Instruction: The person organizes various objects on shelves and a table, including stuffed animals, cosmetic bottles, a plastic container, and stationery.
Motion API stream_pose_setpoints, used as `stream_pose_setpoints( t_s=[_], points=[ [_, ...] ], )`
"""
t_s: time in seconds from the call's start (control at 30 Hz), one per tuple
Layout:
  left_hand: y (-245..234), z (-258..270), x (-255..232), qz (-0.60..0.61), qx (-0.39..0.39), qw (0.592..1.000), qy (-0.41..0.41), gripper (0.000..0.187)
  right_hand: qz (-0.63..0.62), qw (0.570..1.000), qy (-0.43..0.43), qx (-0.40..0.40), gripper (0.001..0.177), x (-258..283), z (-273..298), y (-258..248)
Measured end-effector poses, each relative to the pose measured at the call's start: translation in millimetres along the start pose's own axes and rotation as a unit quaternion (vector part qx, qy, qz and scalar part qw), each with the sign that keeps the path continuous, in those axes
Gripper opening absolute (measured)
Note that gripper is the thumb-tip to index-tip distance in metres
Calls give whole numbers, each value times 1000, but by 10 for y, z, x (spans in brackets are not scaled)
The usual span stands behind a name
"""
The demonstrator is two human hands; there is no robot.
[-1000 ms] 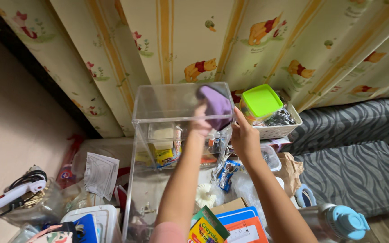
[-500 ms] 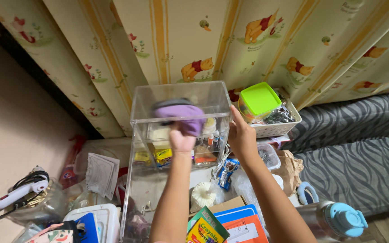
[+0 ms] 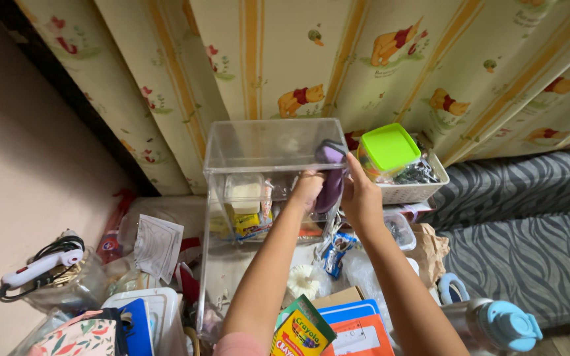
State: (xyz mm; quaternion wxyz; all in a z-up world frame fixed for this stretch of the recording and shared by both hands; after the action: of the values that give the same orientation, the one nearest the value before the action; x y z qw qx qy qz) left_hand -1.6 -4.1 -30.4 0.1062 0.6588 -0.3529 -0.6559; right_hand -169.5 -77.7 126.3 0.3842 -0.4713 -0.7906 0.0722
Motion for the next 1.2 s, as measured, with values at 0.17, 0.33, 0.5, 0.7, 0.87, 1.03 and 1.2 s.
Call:
stream_pose_setpoints(
  t_s=[0.17, 0.33, 0.5, 0.7, 0.87, 1.03, 1.2],
  points=[
    [-61, -427, 199, -60, -32, 997, -33, 38, -19, 1000, -2, 0, 56, -2, -21, 3],
    [34, -934, 172, -38, -15, 999, 16, 48, -13, 999, 44, 29, 57, -82, -14, 10],
    [-131, -675, 270, 11, -29, 999, -17, 45, -50, 999, -6, 3, 58, -57, 22, 5],
    [-122, 306, -70, 69, 55, 995, -50, 36, -18, 1000, 11, -7, 56, -52, 27, 30],
    [-358, 620, -743, 317, -25, 946, 65, 39, -43, 999, 23, 2, 57, -61, 2, 18],
    [-1014, 572, -1012, 511, -121, 847, 86, 34, -31, 999, 9, 0, 57, -115, 42, 53],
    [-446, 556, -724, 365, -62, 921, 121, 34, -7, 1000, -4, -3, 58, -88, 40, 18]
  ],
)
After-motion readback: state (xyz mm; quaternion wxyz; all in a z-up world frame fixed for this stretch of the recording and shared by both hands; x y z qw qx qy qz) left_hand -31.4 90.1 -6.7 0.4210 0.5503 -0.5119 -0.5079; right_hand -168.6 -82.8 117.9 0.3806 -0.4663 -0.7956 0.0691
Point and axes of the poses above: each hand's wrist, its own z-axis away from the middle knuckle, its own y-axis out of the palm, x = y × z, the point moved 3 cm from there along -z, towards the middle knuckle, and after that the axes turned 5 degrees about -x, right-handed, at the moved point
